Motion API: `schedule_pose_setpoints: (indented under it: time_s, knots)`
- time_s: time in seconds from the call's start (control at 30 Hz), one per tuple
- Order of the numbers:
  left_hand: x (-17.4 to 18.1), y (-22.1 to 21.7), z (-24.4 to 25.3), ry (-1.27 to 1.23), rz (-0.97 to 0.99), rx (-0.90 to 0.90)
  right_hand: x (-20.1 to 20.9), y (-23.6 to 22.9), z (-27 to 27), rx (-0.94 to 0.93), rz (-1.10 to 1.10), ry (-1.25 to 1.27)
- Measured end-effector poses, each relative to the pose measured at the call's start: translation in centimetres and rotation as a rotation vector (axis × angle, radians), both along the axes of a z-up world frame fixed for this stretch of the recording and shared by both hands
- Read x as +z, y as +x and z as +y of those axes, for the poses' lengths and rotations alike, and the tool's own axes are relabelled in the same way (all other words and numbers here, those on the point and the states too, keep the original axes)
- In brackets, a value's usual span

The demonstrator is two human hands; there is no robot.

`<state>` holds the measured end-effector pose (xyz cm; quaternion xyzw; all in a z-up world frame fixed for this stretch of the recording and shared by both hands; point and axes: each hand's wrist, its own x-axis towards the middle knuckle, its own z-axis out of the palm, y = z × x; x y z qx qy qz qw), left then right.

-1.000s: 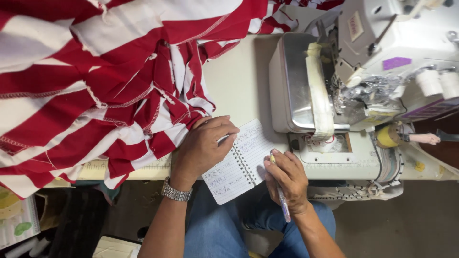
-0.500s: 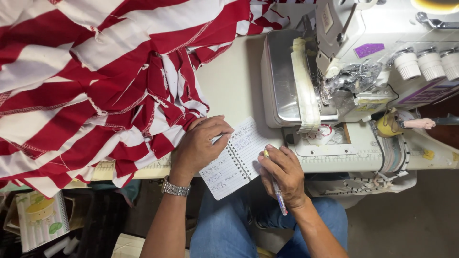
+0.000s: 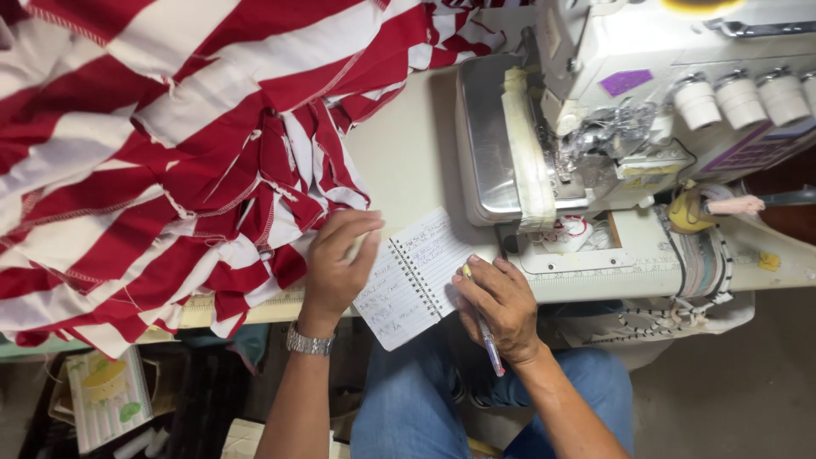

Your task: The person writes in a notebook with a pen while seated at a sewing table. They then pick up a small white fabric piece, fold it, and cut it with scissors.

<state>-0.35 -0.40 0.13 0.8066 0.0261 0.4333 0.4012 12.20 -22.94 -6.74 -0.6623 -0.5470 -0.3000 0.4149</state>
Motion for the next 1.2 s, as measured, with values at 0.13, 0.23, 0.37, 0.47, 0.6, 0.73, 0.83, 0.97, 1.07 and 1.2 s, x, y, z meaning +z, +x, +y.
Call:
schedule_pose_setpoints:
  time_s: [0.13, 0.23, 0.37, 0.47, 0.6, 0.73, 0.83, 0.97, 1.07, 1.2]
  knots:
    - [2.3, -4.7, -3.6, 0.030, -0.058, 0.207, 0.9, -0.1, -0.3, -0.031, 0.016, 0.004]
    - [1.2, -8.4, -8.8, -0.074, 0.081, 0.329, 2.3, -0.2, -1.0, 0.032, -0.003, -0.108]
    - [-11.2, -10.0, -15.7, -0.931, 0.404, 0.009, 2.4, 0.0, -0.9, 0.065, 0.003, -0.092]
    - [-15.1, -9.6, -19.0, -1.215, 0.455, -0.106, 2.1, -0.1, -0.9, 0.068, 0.008, -0.099]
    - [-11.2, -7.8, -18.8, -1.056, 0.338, -0.228, 1.9, 0.0, -1.3, 0.080, 0.010, -0.132]
    - [-8.3, -5.8, -17.3, -1.134, 0.400, -0.239, 1.9, -0.2, -1.3, 0.078, 0.017, -0.124]
    - [-9.0, -4.5, -17.8, -1.192, 0.190, -0.113, 1.7, -0.1, -1.3, 0.069, 0.019, -0.107]
    - [-6.4, -3.6, -17.9, -0.996, 0.129, 0.161, 1.9, 0.0, -1.5, 0.081, 0.052, -0.114]
    - [-4.0, -3.0, -17.3, -0.877, 0.223, 0.217, 1.8, 0.1, -1.7, 0.112, 0.069, -0.114]
    - [-2.1, -2.1, -16.4, -0.782, 0.418, 0.223, 3.0, -0.1, -2.0, 0.142, 0.106, -0.111]
